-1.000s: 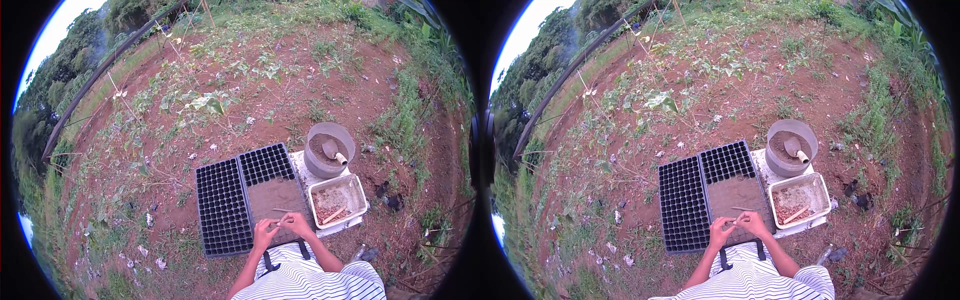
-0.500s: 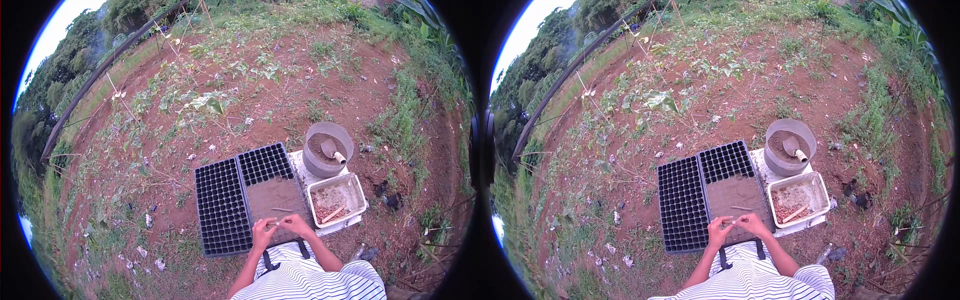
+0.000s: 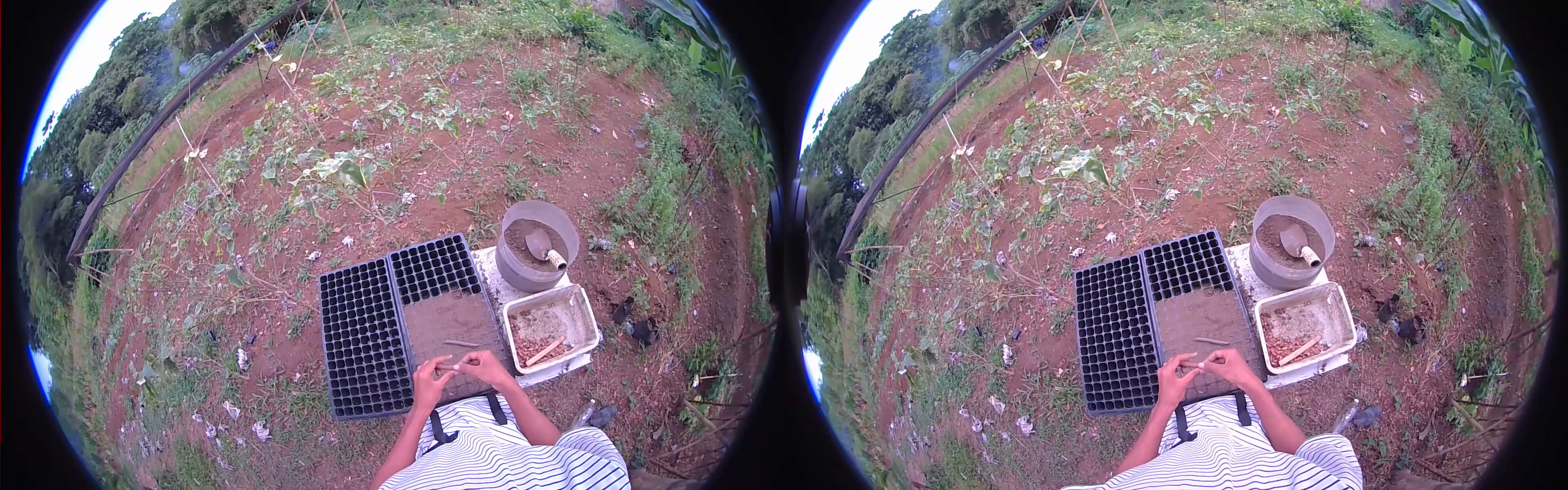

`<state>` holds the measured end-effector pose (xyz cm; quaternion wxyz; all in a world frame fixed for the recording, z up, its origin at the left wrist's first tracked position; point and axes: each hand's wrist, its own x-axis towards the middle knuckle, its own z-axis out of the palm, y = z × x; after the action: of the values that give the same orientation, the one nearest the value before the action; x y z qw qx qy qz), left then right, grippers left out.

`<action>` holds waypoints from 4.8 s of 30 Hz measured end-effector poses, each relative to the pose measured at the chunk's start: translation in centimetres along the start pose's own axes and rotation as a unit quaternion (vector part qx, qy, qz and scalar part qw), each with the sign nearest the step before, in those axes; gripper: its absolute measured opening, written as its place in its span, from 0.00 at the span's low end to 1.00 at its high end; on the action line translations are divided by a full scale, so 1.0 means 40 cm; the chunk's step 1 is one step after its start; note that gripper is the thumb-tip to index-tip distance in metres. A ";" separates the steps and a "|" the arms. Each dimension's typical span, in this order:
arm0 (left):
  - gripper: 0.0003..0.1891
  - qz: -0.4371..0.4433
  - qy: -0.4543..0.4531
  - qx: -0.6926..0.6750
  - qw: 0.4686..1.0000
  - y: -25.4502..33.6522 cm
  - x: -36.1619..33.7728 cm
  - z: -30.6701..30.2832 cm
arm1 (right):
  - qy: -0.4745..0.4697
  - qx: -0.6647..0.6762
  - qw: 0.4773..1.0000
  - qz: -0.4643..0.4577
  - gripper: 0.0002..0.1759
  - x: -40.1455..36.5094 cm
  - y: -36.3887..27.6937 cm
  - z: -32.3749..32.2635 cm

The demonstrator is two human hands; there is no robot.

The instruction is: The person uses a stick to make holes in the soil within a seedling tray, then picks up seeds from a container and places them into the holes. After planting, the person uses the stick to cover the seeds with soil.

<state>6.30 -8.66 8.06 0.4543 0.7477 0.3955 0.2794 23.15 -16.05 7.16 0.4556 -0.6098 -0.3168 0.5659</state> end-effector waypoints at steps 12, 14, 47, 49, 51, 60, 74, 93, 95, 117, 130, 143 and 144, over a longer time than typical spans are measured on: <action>0.21 -0.001 -0.007 0.001 1.000 -0.020 -0.003 0.005 | -0.026 0.033 0.999 -0.006 0.08 0.008 0.015 -0.006; 0.19 0.013 0.013 -0.009 1.000 -0.023 -0.004 0.010 | -0.029 0.034 0.999 -0.005 0.08 0.009 0.014 -0.006; 0.10 -0.109 -0.019 -0.097 0.989 -0.017 0.003 0.005 | 0.026 0.092 0.995 -0.011 0.09 -0.009 -0.032 0.002; 0.10 -0.108 -0.020 -0.101 0.989 -0.017 0.002 0.007 | 0.022 0.090 0.995 -0.035 0.09 -0.004 -0.026 0.002; 0.10 -0.109 -0.020 -0.104 0.988 -0.019 0.000 0.010 | 0.017 0.084 0.996 -0.033 0.09 -0.008 -0.028 0.000; 0.09 -0.093 0.000 -0.106 0.990 -0.018 -0.002 0.010 | 0.012 0.080 0.997 -0.020 0.11 -0.003 -0.019 0.001; 0.08 -0.065 0.008 -0.086 0.994 -0.004 -0.007 0.004 | 0.011 0.076 0.997 -0.001 0.12 -0.009 -0.015 0.006; 0.09 -0.093 -0.001 -0.148 0.985 -0.048 -0.006 0.022 | 0.003 0.111 0.994 -0.005 0.11 -0.007 -0.010 0.002; 0.09 -0.095 -0.007 -0.153 0.984 -0.049 -0.006 0.022 | -0.001 0.114 0.993 -0.007 0.11 -0.007 -0.011 0.003; 0.10 -0.086 -0.041 0.025 0.995 -0.041 0.031 0.024 | 0.043 0.052 0.997 -0.023 0.08 0.043 0.042 -0.007; 0.57 -0.079 -0.122 0.376 0.915 -0.269 0.006 -0.016 | 0.305 -0.212 0.916 -0.150 0.05 0.386 -0.025 -0.142; 0.56 -0.122 -0.163 0.362 0.910 -0.278 0.019 -0.018 | 0.288 -0.478 0.792 -0.246 0.03 0.500 -0.008 -0.139; 0.56 -0.122 -0.155 0.362 0.911 -0.278 0.020 -0.017 | 0.292 -0.495 0.777 -0.258 0.03 0.502 -0.011 -0.136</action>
<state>2.46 -4.61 -1.63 0.2387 0.8408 0.4823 -0.0598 31.71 1.16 -0.81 0.2900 -0.7825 -0.5508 -0.0126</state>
